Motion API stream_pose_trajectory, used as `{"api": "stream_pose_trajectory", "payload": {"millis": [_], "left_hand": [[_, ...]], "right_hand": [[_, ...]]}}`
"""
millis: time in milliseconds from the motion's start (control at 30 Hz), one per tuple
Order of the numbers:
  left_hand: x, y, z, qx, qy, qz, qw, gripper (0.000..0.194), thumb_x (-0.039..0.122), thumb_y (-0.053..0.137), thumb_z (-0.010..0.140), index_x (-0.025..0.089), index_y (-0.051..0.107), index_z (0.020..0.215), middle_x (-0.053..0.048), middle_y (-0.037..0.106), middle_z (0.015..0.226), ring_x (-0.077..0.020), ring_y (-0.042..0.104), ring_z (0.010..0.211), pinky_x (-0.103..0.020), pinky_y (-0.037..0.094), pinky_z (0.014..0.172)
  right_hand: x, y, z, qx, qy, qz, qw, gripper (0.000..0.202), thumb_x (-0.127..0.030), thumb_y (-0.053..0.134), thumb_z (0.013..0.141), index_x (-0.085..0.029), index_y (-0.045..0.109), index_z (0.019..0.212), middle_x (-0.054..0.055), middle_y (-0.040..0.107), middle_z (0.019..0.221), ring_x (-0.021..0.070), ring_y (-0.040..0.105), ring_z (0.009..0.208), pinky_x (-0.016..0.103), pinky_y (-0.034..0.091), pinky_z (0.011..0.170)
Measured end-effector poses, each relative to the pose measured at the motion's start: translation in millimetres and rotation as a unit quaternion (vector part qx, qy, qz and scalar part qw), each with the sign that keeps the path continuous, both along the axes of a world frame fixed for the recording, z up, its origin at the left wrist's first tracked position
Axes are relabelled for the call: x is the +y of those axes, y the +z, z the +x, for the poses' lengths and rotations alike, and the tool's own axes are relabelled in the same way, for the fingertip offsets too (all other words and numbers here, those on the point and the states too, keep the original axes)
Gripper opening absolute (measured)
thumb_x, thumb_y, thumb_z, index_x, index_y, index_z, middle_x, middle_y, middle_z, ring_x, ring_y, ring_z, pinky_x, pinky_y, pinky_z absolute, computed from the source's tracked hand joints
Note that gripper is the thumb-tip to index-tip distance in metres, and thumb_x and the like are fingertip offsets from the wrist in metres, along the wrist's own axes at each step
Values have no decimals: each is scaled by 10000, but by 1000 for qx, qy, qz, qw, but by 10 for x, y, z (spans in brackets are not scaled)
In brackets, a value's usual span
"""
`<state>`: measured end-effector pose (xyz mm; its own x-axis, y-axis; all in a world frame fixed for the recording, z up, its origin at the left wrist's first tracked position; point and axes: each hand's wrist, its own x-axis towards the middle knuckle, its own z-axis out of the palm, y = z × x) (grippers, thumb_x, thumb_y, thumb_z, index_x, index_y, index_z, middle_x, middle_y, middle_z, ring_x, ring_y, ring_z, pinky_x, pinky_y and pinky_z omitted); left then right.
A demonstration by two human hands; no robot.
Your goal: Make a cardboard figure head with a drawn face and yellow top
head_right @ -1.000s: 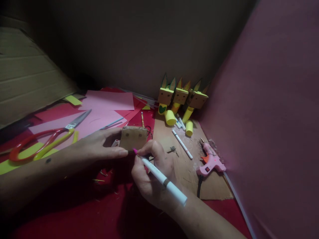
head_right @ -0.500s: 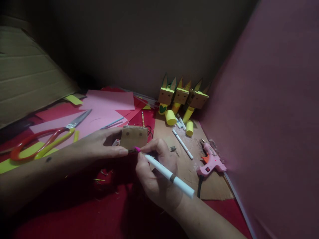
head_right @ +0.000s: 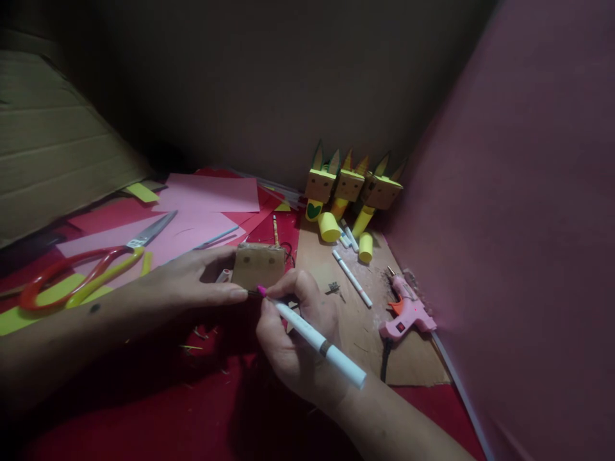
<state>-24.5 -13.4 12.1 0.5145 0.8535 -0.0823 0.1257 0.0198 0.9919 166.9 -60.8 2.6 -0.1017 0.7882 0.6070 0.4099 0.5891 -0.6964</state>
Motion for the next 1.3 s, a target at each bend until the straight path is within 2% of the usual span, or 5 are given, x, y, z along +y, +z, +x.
{"api": "stream_pose_trajectory", "payload": {"millis": [333, 733, 1000, 1167, 1300], "left_hand": [[16, 8, -17, 56, 13, 43, 997, 589, 456, 758, 765, 207, 619, 1281, -93, 711, 1122, -343, 630, 1095, -400, 495, 855], [8, 27, -16, 73, 26, 46, 996, 635, 463, 753, 719, 230, 637, 1298, -95, 732, 1056, -344, 663, 1016, -403, 520, 817], [6, 10, -2, 14, 5, 12, 1000, 597, 418, 773, 759, 258, 623, 1314, -76, 730, 1166, -336, 631, 1148, -385, 506, 891], [2, 25, -6, 26, 9, 14, 1000, 627, 427, 772, 769, 258, 594, 1346, -72, 720, 1190, -339, 623, 1162, -386, 501, 892], [0, 25, -7, 15, 2, 3, 1000, 607, 415, 768, 771, 280, 600, 1339, -65, 723, 1197, -338, 620, 1182, -384, 497, 918]], "right_hand": [[6, -20, -20, 9, 20, 11, 1000, 109, -157, 556, 856, -239, 496, 817, -73, 483, 582, 92, 512, 485, 199, 392, 415], [18, -40, -10, 11, 15, 8, 1000, 99, -151, 541, 823, -232, 497, 786, -20, 576, 707, 99, 526, 529, 215, 400, 428], [2, -26, 23, 48, 26, -5, 998, 94, -158, 546, 841, -234, 502, 808, -24, 572, 696, 113, 559, 565, 215, 389, 429], [21, -59, 18, 73, 49, -9, 996, 105, -143, 547, 849, -237, 510, 822, -71, 486, 593, 94, 491, 493, 212, 367, 417], [22, -57, 16, 79, 50, -11, 996, 103, -148, 555, 852, -238, 510, 827, -66, 501, 593, 102, 514, 504, 218, 370, 417]]}}
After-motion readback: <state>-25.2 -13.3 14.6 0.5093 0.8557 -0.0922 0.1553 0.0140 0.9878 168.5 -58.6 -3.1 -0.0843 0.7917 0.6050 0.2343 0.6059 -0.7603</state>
